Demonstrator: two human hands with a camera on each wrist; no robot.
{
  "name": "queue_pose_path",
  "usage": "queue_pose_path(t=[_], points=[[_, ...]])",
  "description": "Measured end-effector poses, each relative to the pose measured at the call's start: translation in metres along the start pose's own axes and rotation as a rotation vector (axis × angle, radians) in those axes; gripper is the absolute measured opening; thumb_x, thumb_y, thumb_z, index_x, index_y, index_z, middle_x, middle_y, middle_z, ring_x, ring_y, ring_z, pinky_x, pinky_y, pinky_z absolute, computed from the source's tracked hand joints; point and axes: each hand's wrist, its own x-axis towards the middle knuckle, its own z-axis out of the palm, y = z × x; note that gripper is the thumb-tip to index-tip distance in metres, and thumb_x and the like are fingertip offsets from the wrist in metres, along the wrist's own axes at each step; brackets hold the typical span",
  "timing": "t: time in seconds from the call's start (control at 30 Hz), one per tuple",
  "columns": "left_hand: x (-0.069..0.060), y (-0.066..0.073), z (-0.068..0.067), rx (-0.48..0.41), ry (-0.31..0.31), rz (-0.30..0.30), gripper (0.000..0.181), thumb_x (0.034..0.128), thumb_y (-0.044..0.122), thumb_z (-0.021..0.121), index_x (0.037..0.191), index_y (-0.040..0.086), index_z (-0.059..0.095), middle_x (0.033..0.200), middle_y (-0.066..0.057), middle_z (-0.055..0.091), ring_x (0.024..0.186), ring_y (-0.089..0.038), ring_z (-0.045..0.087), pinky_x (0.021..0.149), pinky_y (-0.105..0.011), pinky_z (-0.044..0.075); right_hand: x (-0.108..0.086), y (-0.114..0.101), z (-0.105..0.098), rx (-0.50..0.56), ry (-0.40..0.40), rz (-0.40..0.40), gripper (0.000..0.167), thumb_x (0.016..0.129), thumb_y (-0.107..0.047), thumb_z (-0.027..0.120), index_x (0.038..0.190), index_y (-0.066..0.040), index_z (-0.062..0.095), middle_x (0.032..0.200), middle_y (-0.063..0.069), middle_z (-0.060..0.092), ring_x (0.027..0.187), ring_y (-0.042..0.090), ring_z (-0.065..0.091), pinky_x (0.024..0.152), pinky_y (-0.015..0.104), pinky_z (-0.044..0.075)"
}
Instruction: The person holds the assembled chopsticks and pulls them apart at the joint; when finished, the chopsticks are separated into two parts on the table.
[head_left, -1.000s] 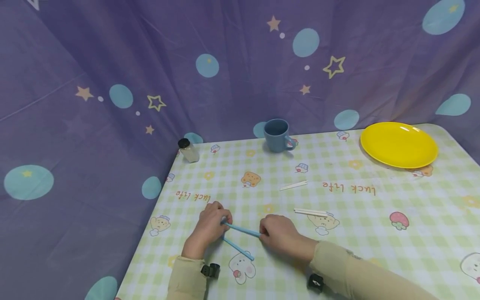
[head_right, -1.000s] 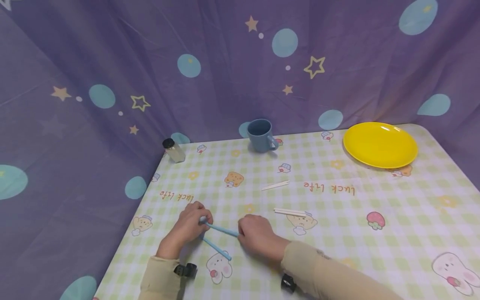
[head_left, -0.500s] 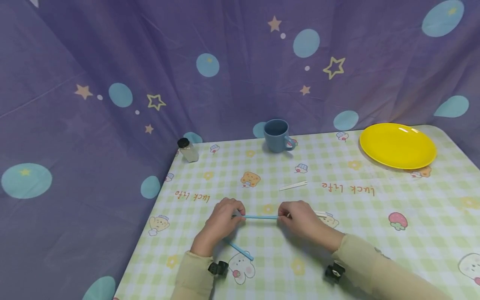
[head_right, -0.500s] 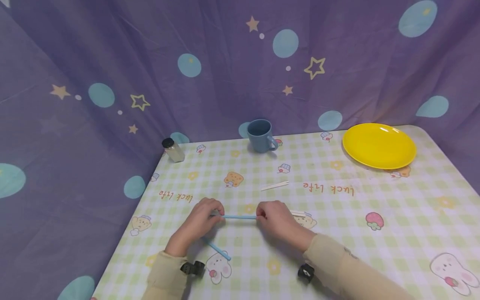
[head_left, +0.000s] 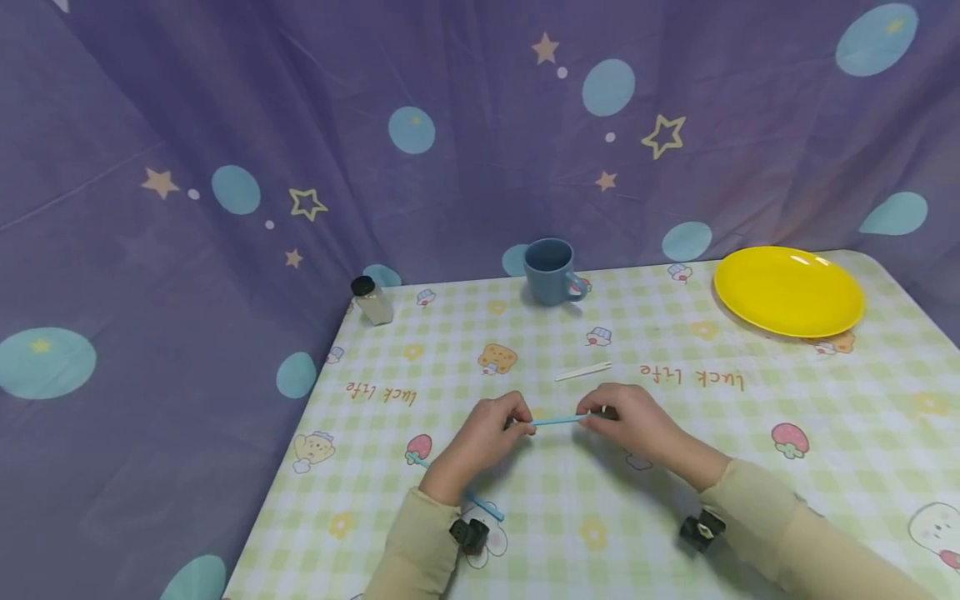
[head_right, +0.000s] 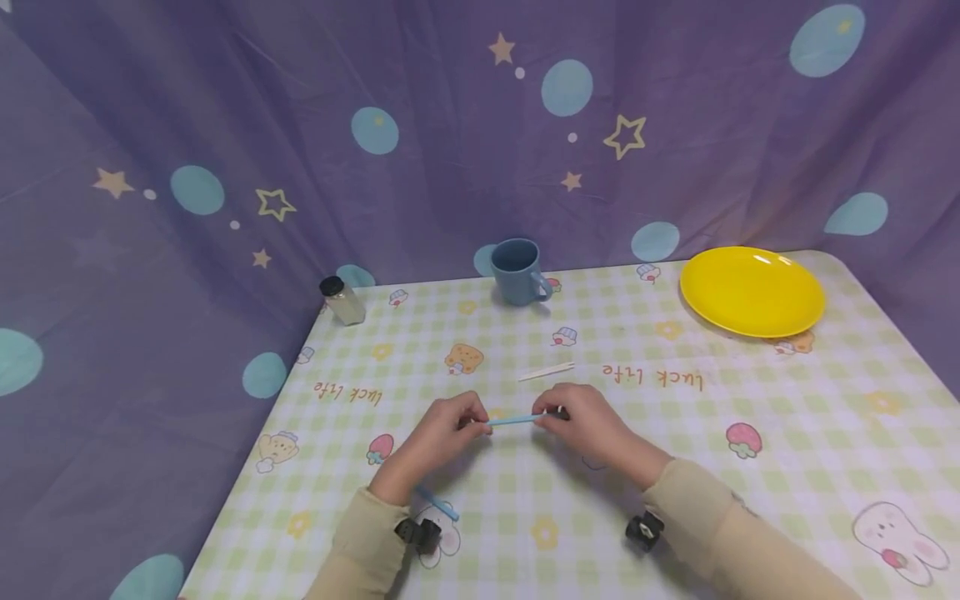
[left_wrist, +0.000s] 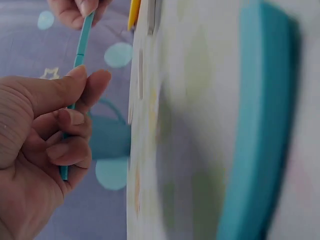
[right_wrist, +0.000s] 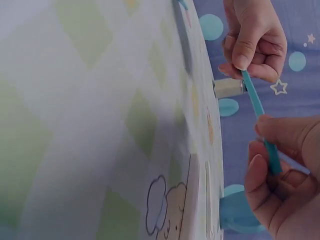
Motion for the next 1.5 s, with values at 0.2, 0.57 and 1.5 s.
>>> queue_pose_path(t=[0.2, 0.57, 1.5], points=[[0.016, 0.012, 0.015, -0.126, -0.004, 0.071, 0.006, 0.0896, 0.012, 0.071, 0.091, 0.016, 0.067, 0.086, 0.006, 0.073, 0.074, 0.0, 0.062, 0.069, -0.021, 0.047, -0.004, 0.005, -0.003, 0.01, 0.007, -0.036, 0.009, 0.088, -0.014, 0.073, 0.095, -0.018, 0.075, 0.089, -0.008, 0.068, 0.073, 0.004, 0.06, 0.065, 0.025, 0.051], [0.029, 0.023, 0.031, -0.236, 0.01, 0.08, 0.009, 0.0903, 0.015, 0.07, 0.096, 0.017, 0.076, 0.094, 0.01, 0.072, 0.082, 0.002, 0.063, 0.073, -0.019, 0.051, -0.012, 0.014, -0.011, -0.023, 0.068, -0.148, 0.014, 0.088, -0.009, 0.072, 0.1, -0.015, 0.077, 0.081, -0.012, 0.066, 0.063, -0.003, 0.053, 0.059, 0.023, 0.048], [0.037, 0.026, 0.031, -0.28, 0.041, -0.051, 0.012, 0.0924, 0.008, 0.066, 0.1, 0.014, 0.074, 0.09, 0.008, 0.072, 0.084, -0.018, 0.068, 0.066, -0.022, 0.046, -0.025, 0.03, -0.039, -0.09, 0.077, 0.032, 0.011, 0.088, -0.01, 0.073, 0.097, -0.014, 0.077, 0.093, -0.006, 0.072, 0.087, 0.013, 0.065, 0.075, 0.035, 0.053]])
